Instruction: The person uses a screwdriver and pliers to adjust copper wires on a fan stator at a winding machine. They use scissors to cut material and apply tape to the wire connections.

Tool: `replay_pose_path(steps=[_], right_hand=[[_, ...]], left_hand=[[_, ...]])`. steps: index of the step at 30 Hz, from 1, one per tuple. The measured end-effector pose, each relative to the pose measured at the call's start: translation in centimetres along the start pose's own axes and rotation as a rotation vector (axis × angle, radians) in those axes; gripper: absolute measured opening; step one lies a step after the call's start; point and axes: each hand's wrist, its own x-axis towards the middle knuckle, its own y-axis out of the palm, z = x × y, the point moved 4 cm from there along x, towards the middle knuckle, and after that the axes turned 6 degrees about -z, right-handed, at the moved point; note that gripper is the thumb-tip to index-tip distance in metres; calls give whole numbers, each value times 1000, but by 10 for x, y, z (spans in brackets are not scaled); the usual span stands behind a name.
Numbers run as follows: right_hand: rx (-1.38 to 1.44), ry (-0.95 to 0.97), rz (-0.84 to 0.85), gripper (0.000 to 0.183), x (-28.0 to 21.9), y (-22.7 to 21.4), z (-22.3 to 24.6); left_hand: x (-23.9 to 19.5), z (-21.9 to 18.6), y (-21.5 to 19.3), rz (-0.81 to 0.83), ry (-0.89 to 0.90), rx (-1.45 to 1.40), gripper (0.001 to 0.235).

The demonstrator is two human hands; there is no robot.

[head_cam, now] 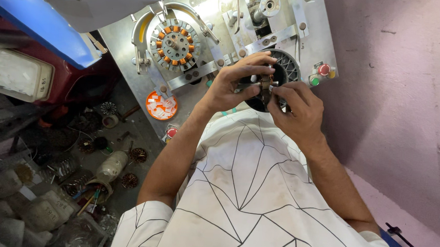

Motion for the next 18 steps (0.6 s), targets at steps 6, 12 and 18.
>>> replay_pose_path(steps=[6,12,18], right_hand=[[-32,116,149,20,13,-1,1],[41,319,334,18,31,0,-15],[299,549,477,17,35,-1,-45]], left_hand=[[0,6,4,-45,-28,47,32],[-1,4,3,-60,-32,59,35],[-3,2,0,-27,-27,-7,41]])
